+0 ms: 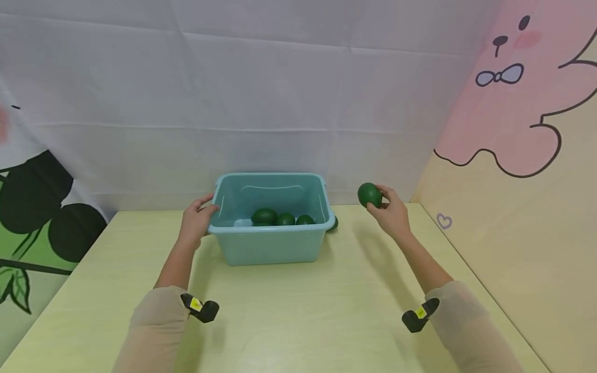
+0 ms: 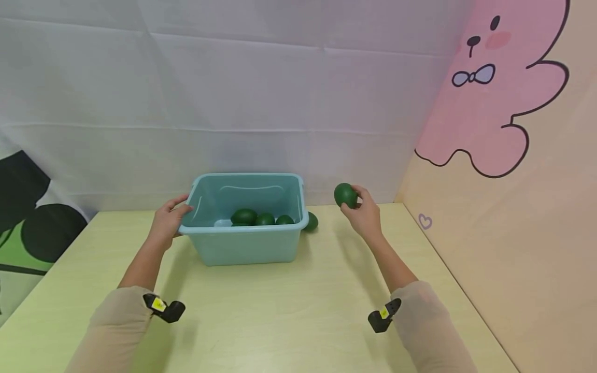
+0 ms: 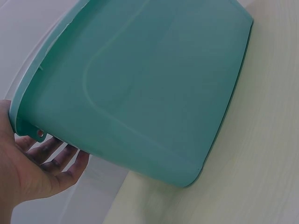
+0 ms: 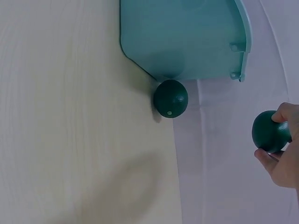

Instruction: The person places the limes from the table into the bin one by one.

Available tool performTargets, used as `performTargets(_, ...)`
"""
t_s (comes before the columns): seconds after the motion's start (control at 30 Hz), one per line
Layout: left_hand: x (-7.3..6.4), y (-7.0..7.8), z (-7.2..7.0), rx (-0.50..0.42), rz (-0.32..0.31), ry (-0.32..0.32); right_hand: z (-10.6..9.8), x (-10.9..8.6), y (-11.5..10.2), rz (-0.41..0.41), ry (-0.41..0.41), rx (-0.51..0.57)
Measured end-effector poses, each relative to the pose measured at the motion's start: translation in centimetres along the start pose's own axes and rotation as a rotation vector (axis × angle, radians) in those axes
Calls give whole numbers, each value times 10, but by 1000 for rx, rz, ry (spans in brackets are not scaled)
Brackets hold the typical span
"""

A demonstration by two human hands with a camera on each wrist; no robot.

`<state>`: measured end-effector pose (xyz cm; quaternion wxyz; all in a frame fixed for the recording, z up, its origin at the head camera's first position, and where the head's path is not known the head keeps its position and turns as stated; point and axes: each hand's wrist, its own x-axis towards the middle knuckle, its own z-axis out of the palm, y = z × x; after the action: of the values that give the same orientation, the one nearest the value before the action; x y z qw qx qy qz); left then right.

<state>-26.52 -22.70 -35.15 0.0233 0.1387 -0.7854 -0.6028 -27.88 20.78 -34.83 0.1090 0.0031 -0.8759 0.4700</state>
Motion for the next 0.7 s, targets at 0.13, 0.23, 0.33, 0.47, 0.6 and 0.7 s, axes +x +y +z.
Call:
performTargets(0.13, 1, -1, 0, 2, -1, 1, -1, 1, -5, -22, 3, -1)
performTargets(0.23, 2, -1, 0, 2, -1, 2, -1, 1, -10, -39, 2, 3)
performTargets(0.33, 2, -2, 0, 2, 4, -1, -1, 0, -15, -47, 0, 7)
performTargets(0.47, 2, -3, 0, 3, 15, -7, -1, -2, -23, -51, -9, 11)
performTargets(0.6, 3, -4, -1, 5, 20, -10, 0, -3, -30, -62, -15, 9)
performTargets(0.7, 2, -3, -1, 10, 21, -8, 1, -4, -35, -70, -21, 9)
